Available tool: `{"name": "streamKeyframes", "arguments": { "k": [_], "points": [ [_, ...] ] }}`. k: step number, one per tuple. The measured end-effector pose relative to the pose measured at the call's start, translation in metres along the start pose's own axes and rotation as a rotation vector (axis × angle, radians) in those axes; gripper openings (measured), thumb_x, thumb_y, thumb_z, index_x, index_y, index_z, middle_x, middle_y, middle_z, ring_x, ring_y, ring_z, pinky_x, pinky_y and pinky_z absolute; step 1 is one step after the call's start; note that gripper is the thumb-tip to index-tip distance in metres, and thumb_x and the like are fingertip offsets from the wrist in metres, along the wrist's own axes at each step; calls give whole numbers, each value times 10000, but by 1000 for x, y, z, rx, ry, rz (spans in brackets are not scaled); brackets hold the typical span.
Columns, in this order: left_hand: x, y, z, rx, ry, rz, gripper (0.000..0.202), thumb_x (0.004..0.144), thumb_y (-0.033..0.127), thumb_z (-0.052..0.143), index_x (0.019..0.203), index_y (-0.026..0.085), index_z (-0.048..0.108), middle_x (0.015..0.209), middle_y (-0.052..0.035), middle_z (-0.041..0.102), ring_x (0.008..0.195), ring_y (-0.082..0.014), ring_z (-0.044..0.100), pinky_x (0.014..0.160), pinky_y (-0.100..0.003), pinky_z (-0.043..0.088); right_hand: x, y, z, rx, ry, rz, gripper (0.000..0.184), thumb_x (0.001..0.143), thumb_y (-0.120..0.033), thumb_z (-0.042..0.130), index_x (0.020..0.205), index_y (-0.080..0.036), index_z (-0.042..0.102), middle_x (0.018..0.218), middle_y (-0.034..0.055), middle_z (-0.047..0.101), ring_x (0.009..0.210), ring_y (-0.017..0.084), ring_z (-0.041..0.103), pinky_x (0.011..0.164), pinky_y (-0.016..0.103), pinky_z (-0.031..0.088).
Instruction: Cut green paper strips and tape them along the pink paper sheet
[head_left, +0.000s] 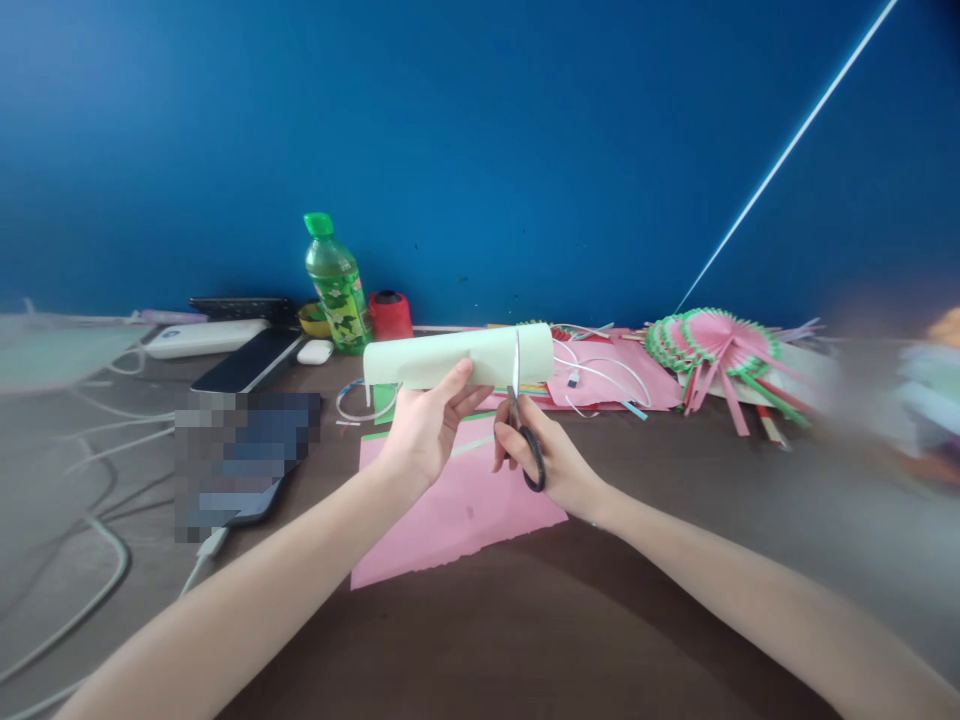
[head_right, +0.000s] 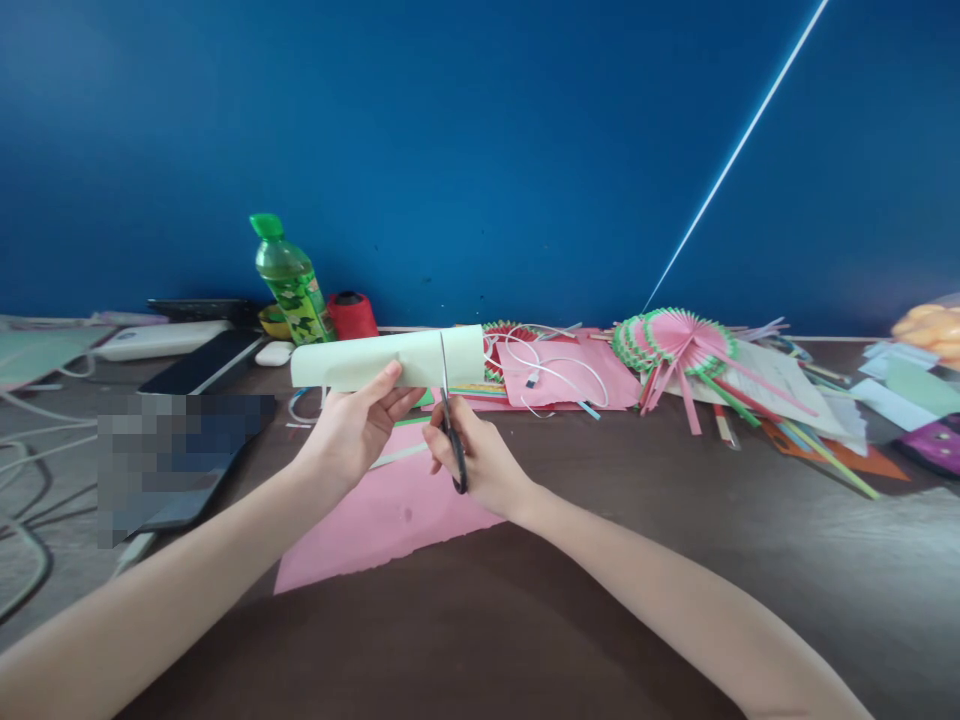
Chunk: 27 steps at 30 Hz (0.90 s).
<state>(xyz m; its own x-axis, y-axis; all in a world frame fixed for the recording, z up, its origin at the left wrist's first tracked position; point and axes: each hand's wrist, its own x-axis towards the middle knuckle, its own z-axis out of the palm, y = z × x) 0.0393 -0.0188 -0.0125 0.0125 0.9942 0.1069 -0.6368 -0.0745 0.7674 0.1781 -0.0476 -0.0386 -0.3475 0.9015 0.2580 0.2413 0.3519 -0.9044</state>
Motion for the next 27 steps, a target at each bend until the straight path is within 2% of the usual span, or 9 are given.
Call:
{"name": "streamKeyframes", "arguments": {
  "k": [20, 24, 27],
  "points": [
    [-1, 1, 3, -19, 30, -39, 161, 678, 118, 688, 836, 128, 656, 867, -52, 711, 765, -157, 674, 773, -283, 543, 0, -5, -2, -7, 15, 23, 198, 865, -406, 441, 809, -226, 380, 585, -52, 525, 525, 116, 551, 547, 266, 406],
    [3, 6, 5, -21, 91, -36, 116, 712, 78, 636, 814, 132, 650, 810, -42, 713, 706, -141, 672, 732, -273, 551, 1, -2, -4, -2, -6, 34, 191, 845, -394, 474, 816, -220, 400, 610, -51, 501, 545, 114, 545, 559, 264, 413],
    [11, 16, 4, -37, 150, -11, 118, 732, 51, 603, 805, 134, 644, 787, -30, 710, 668, -125, 665, 717, -261, 553, 3, 1, -9, -52, -69, 64, 194, 802, -379, 535, 854, -215, 446, 650, -48, 475, 573, 109, 511, 573, 261, 408]
  ]
}}
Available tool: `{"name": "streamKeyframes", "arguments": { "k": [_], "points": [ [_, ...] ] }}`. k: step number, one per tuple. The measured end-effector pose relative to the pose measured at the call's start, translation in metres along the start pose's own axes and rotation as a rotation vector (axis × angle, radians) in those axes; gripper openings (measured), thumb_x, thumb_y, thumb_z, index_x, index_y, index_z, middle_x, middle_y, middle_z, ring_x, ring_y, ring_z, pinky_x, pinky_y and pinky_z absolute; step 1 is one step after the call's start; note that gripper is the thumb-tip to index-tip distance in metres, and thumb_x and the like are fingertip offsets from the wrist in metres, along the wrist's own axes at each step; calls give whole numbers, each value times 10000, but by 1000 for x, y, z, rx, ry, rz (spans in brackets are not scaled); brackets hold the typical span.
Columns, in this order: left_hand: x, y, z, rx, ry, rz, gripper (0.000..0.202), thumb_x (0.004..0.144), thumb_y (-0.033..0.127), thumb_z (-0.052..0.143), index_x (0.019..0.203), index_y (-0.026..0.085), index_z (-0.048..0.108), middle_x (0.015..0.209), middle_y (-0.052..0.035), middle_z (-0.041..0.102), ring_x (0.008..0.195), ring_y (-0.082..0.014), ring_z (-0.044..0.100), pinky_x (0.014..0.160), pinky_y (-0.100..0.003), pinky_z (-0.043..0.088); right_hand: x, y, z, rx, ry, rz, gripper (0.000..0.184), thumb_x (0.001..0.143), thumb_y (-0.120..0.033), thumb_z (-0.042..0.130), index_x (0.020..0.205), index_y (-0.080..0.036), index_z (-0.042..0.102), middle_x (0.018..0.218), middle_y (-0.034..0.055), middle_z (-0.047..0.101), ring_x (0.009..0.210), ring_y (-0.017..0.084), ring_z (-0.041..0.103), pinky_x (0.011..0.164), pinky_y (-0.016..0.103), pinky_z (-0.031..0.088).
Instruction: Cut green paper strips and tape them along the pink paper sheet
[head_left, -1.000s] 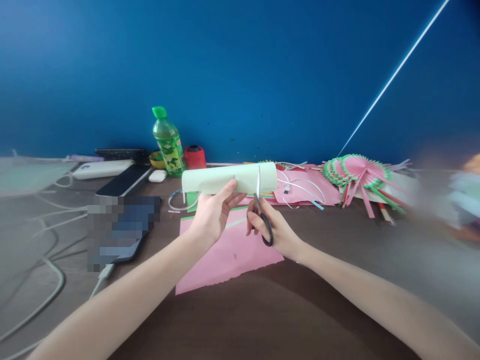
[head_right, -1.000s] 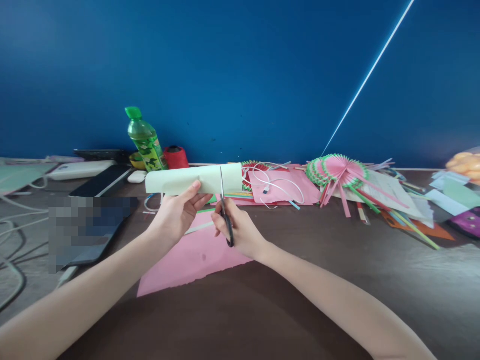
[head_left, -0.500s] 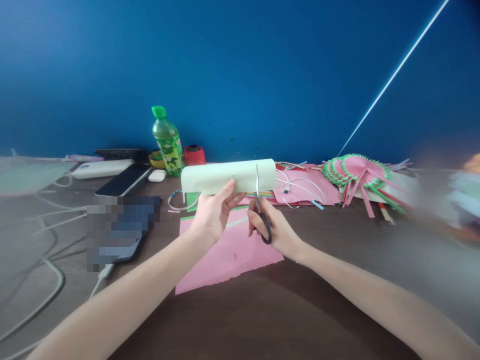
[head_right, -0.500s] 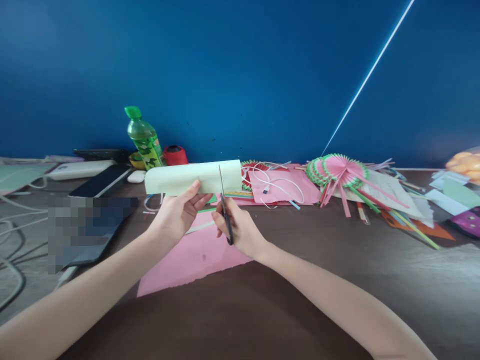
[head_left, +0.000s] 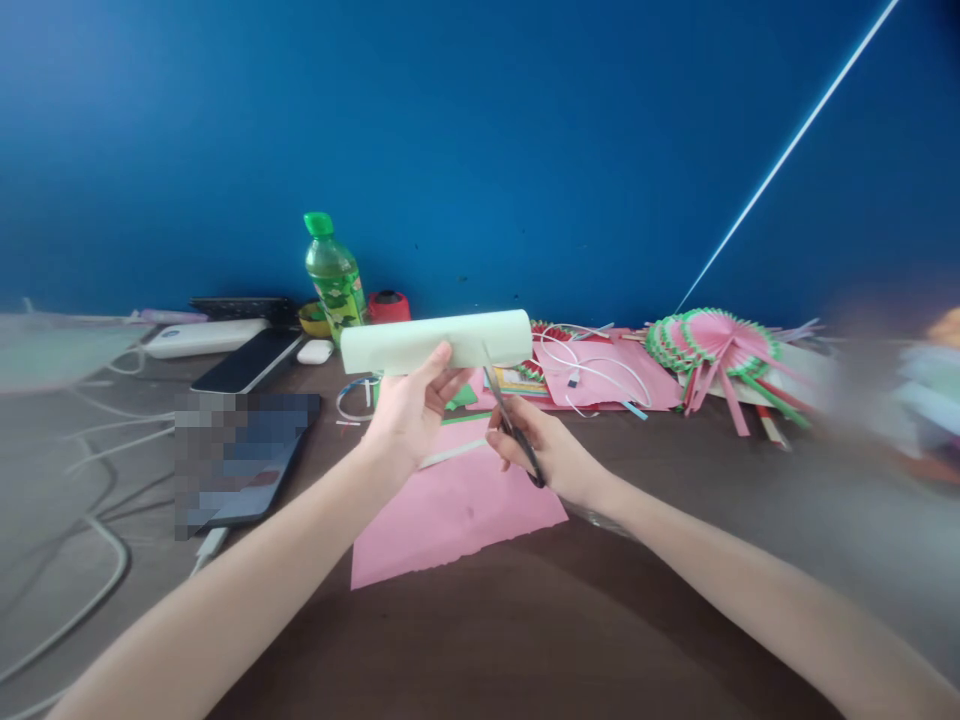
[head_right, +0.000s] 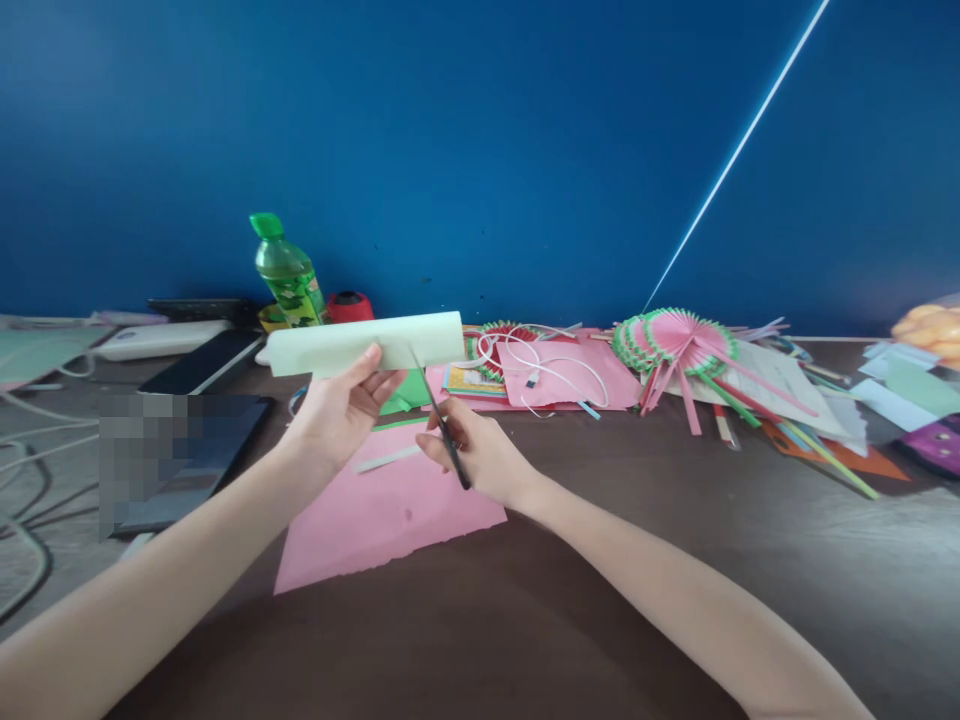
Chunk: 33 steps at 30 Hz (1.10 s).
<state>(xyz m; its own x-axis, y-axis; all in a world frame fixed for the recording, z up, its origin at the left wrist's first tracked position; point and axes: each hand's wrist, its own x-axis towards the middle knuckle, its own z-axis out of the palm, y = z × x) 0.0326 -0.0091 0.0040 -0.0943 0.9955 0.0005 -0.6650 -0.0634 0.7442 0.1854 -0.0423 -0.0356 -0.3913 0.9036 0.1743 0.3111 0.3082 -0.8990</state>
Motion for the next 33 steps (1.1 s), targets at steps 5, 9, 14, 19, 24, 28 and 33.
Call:
{"name": "streamKeyframes", "arguments": {
  "k": [5, 9, 14, 19, 24, 28, 33],
  "points": [
    [15, 15, -3, -39, 75, 63, 158, 744, 26, 585, 837, 148, 623, 748, -5, 699, 674, -116, 665, 733, -249, 548, 8, 10, -22, -277, -49, -8, 329, 696, -364, 643, 947, -201, 505, 762, -16, 506, 654, 123, 472, 620, 267, 399],
    [20, 16, -5, -40, 74, 45, 172, 752, 14, 562, 849, 146, 613, 720, -1, 690, 645, -113, 663, 713, -250, 552, 14, 20, -48, -579, 99, 6, 406, 670, -336, 648, 1018, -178, 511, 951, 68, 554, 866, 207, 528, 750, 323, 415],
    [21, 11, -9, -30, 71, 7, 163, 736, 4, 568, 822, 134, 616, 696, -7, 687, 615, -111, 658, 671, -235, 557, 16, 31, -73, -979, 171, 114, 442, 693, -235, 555, 1116, -118, 499, 1053, 152, 550, 1012, 290, 491, 840, 372, 381],
    [21, 7, -12, -1, 48, -24, 165, 720, 3, 578, 811, 135, 619, 702, -10, 688, 608, -119, 659, 658, -237, 560, 16, 42, -84, -1203, 118, 147, 572, 664, -286, 558, 1206, -116, 496, 1075, 184, 516, 1024, 353, 455, 796, 400, 368],
    [22, 2, -15, 15, 12, -46, 154, 708, 2, 583, 787, 130, 613, 700, -16, 692, 590, -123, 659, 608, -230, 563, 14, 37, -86, -1248, 103, 211, 622, 657, -278, 574, 1248, -107, 482, 1079, 189, 503, 1036, 364, 447, 796, 414, 375],
    [20, -2, -16, 36, 10, -71, 173, 707, 10, 589, 824, 136, 615, 683, -16, 695, 560, -117, 651, 595, -218, 560, 16, 23, -78, -1089, 176, 86, 441, 705, -207, 528, 1141, -149, 566, 1101, 146, 499, 1063, 319, 450, 847, 413, 387],
    [16, -7, -16, 47, 3, -92, 273, 711, 24, 596, 955, 144, 613, 759, -40, 712, 602, -130, 666, 622, -234, 565, 20, 5, -59, -465, 201, 17, 225, 773, -215, 495, 960, -216, 620, 1041, 56, 574, 981, 210, 534, 818, 348, 434]
  ]
}}
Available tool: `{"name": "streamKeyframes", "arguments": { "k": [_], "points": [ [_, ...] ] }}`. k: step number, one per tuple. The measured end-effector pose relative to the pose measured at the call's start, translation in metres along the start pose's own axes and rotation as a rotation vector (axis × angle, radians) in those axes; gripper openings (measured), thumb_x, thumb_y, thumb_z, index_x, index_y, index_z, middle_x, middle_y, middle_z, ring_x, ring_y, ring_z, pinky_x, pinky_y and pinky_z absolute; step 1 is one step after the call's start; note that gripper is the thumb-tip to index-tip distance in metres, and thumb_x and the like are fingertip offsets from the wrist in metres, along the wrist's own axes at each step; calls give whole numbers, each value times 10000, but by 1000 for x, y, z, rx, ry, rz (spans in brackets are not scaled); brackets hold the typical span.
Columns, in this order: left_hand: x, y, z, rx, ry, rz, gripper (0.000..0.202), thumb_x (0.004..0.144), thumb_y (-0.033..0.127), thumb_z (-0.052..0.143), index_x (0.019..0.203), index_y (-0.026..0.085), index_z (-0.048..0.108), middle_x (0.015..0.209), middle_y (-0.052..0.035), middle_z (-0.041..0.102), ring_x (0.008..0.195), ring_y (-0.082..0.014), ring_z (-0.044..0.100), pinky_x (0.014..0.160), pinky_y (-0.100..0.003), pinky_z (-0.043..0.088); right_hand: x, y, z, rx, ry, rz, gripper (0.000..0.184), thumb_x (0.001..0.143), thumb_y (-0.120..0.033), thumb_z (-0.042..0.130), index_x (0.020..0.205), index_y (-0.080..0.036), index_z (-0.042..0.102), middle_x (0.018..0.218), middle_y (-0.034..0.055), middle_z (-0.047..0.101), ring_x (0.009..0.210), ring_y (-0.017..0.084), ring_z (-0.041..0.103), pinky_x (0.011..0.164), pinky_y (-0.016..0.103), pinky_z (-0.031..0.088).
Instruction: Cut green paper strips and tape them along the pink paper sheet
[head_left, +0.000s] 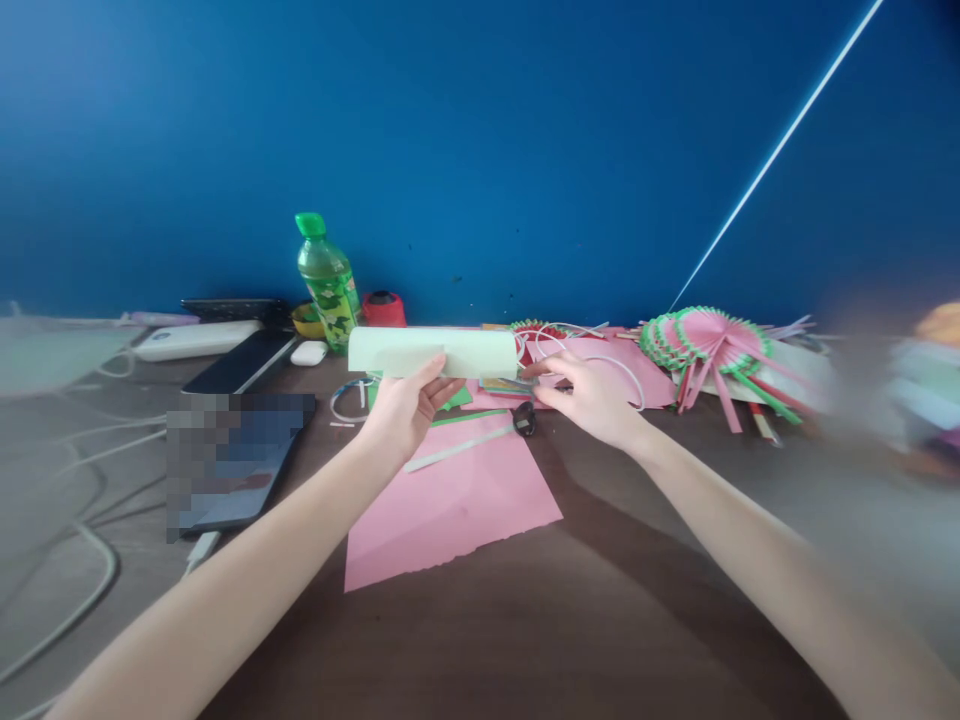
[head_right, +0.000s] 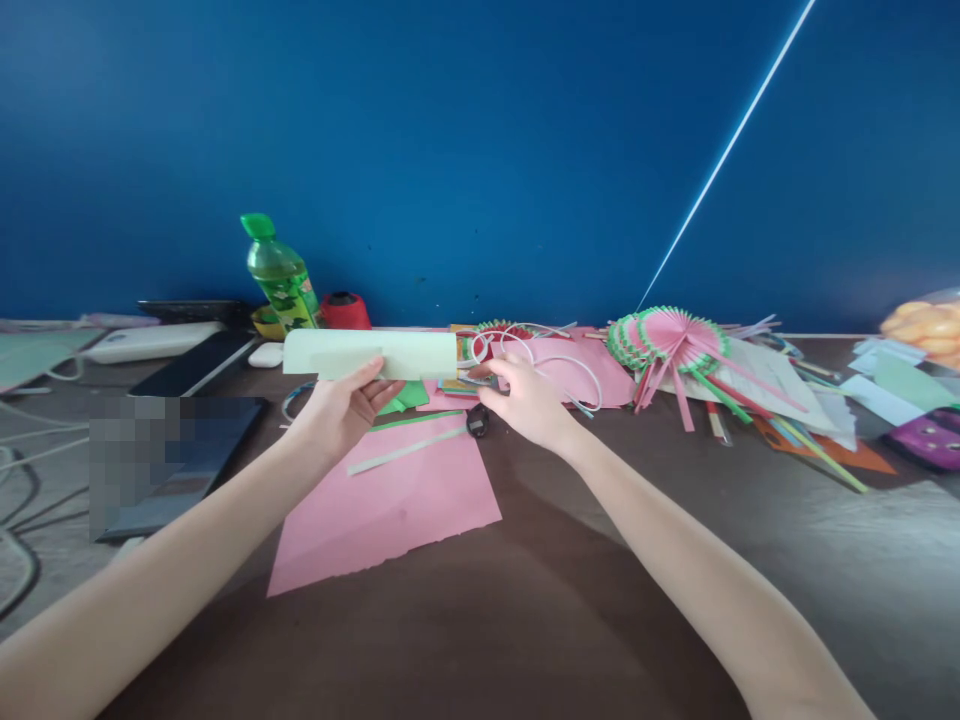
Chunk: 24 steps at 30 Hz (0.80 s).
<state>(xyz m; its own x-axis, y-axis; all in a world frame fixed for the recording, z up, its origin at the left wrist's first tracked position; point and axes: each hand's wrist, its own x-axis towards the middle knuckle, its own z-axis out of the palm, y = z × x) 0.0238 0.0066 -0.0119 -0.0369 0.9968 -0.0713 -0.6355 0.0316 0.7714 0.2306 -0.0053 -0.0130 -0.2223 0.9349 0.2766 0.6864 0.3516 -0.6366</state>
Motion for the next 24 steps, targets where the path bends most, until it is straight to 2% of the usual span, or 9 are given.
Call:
{"name": "streamKeyframes", "arguments": {
  "k": [2, 4, 8, 12, 15, 18, 21, 24],
  "points": [
    [-1, -2, 0, 5, -9, -5, 290, 715, 30, 596, 981, 143, 611, 780, -52, 714, 618, -138, 670, 626, -241, 566, -1, -7, 6, 286, -38, 16, 216, 794, -309, 525, 969, -213, 607, 1013, 49, 606, 946, 189, 559, 813, 342, 441],
    [-2, -5, 0, 10, -17, -19, 280, 719, 33, 594, 978, 136, 613, 782, -57, 713, 628, -144, 672, 633, -251, 568, -3, -10, 13, 479, -60, 25, 243, 785, -367, 556, 946, -191, 600, 955, 47, 627, 894, 175, 575, 799, 333, 443],
    [-7, -10, 2, 13, -30, -61, 194, 717, 31, 596, 894, 108, 619, 755, -50, 703, 623, -149, 669, 631, -267, 568, -5, -11, 24, 592, -3, 81, 253, 752, -407, 596, 802, -159, 589, 817, 32, 625, 781, 162, 566, 732, 313, 435],
    [-6, -7, 3, -6, -9, -48, 116, 728, 31, 587, 798, 120, 613, 747, -39, 698, 613, -136, 662, 604, -244, 560, -5, -8, 26, 627, 16, 128, 241, 727, -392, 617, 763, -156, 579, 774, 25, 608, 754, 153, 558, 712, 300, 421],
    [3, 2, 1, -49, 76, 23, 105, 740, 28, 572, 752, 127, 605, 726, -31, 692, 614, -115, 656, 620, -217, 552, -4, -4, 25, 592, 39, 150, 214, 743, -375, 591, 770, -164, 567, 749, 18, 607, 730, 147, 561, 710, 299, 420],
    [14, 10, -6, -30, 106, 62, 82, 743, 31, 567, 729, 108, 592, 679, -35, 677, 609, -117, 654, 659, -237, 555, -3, 0, 25, 484, -56, 80, 169, 788, -344, 537, 781, -175, 534, 808, 33, 629, 772, 157, 580, 733, 305, 425],
    [21, 13, -13, 70, 96, 57, 89, 725, 28, 573, 717, 116, 563, 662, -32, 666, 566, -126, 645, 640, -268, 560, -4, 5, 26, 257, -172, -16, 125, 841, -302, 451, 807, -192, 500, 857, 34, 629, 787, 162, 579, 713, 299, 413],
    [27, 11, -20, 169, 89, 9, 101, 728, 30, 548, 737, 130, 539, 666, -28, 656, 550, -142, 647, 592, -273, 552, -4, 10, 25, -7, -173, -19, 119, 865, -273, 382, 825, -211, 474, 762, 7, 612, 701, 162, 565, 635, 279, 376]
  ]
}}
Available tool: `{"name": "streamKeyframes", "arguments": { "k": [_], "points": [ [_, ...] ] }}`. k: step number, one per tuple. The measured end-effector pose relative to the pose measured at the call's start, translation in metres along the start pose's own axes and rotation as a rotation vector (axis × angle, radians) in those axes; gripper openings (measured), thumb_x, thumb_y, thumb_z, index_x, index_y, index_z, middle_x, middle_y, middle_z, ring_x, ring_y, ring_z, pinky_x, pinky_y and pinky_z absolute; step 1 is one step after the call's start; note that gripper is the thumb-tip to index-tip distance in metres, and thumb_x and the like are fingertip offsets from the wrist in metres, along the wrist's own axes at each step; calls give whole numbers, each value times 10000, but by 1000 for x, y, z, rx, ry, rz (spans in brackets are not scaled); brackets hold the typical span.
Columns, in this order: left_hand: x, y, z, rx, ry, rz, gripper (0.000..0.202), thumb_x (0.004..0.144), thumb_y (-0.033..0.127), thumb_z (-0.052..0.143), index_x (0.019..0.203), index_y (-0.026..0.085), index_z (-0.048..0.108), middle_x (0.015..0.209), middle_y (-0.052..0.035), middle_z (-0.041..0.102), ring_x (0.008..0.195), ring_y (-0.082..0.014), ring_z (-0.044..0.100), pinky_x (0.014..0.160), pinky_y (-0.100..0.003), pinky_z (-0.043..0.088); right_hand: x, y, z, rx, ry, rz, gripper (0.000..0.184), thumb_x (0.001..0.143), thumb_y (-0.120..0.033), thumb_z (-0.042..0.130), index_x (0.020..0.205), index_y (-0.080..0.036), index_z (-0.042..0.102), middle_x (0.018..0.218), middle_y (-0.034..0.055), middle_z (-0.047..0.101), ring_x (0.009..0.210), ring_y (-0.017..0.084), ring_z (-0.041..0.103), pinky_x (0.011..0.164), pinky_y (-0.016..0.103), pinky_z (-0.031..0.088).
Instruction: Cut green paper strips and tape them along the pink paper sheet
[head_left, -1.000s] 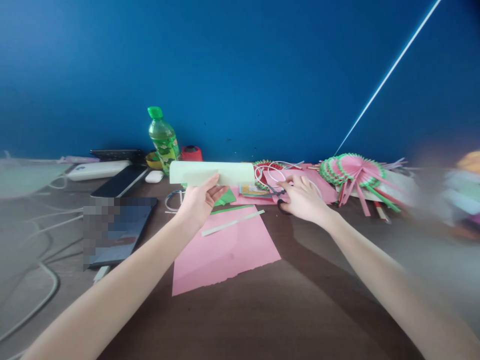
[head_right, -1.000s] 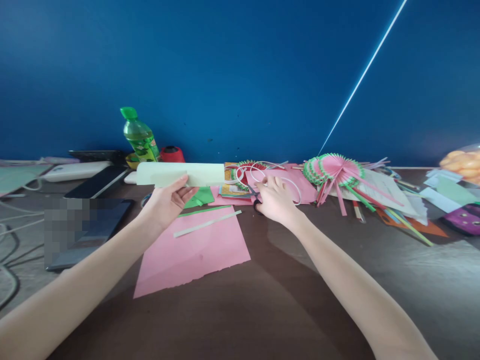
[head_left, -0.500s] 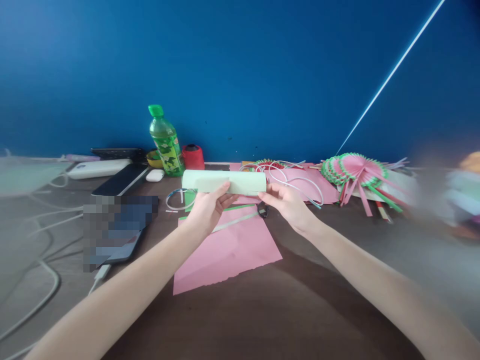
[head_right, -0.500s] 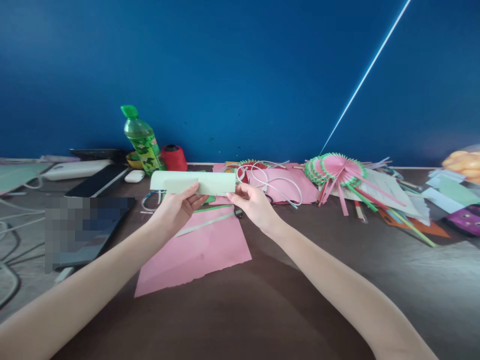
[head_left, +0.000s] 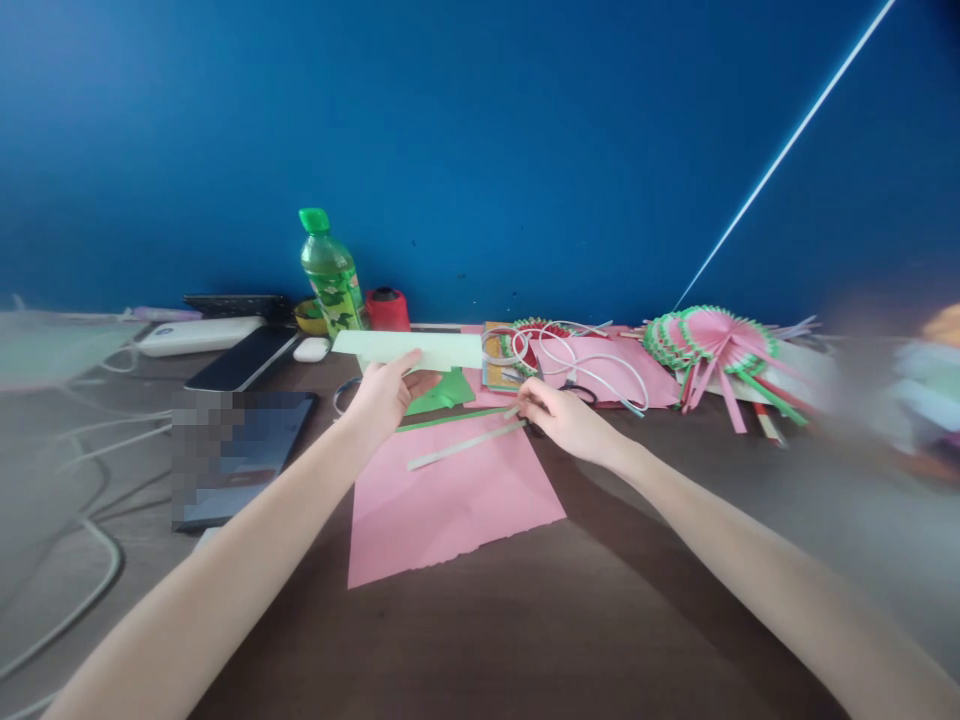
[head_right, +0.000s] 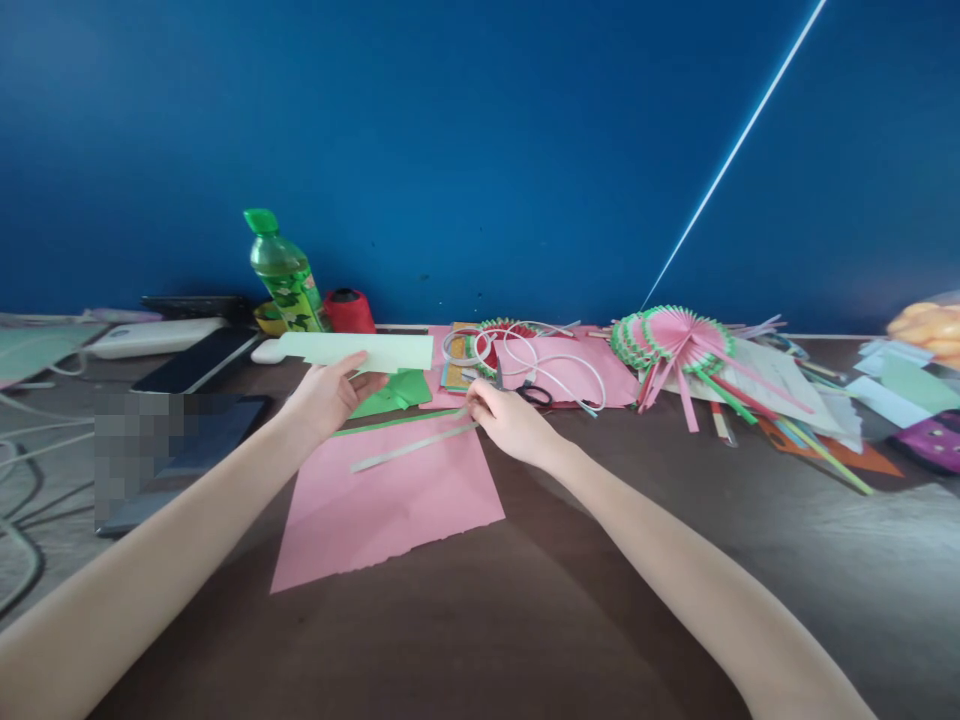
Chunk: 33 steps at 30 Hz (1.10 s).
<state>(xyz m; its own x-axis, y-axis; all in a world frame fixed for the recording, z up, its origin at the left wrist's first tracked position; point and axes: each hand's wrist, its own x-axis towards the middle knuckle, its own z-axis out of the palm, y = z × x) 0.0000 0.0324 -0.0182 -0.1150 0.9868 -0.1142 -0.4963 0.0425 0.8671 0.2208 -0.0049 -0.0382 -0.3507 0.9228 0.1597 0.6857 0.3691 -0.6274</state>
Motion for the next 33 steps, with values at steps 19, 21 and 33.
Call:
{"name": "streamKeyframes", "arguments": {
  "k": [19, 21, 33],
  "points": [
    [-13, 29, -10, 601, -1057, -708, 694, 783, 704, 151, 1053, 170, 504, 558, -4, 525, 375, -109, 402, 351, -234, 264, 1, 2, -5, 248, -187, -41, 103, 783, -239, 498, 757, -183, 580, 927, 35, 662, 861, 175, 584, 782, 306, 418],
    [-22, 31, -4, 488, -1091, -683, 685, 789, 697, 123, 1177, 209, 407, 583, 18, 508, 360, -101, 384, 340, -227, 263, -2, -3, -4, 196, -256, -102, 97, 795, -237, 495, 774, -191, 578, 943, 29, 656, 880, 183, 579, 787, 311, 418],
    [-33, 21, 4, 1312, -546, 204, 519, 799, 395, 471, 1278, 263, 324, 857, -32, 646, 690, -173, 614, 622, -283, 456, -6, -10, -1, 95, -381, -151, 95, 815, -197, 461, 787, -180, 551, 1048, 65, 639, 946, 203, 576, 807, 323, 424]
  ]
}}
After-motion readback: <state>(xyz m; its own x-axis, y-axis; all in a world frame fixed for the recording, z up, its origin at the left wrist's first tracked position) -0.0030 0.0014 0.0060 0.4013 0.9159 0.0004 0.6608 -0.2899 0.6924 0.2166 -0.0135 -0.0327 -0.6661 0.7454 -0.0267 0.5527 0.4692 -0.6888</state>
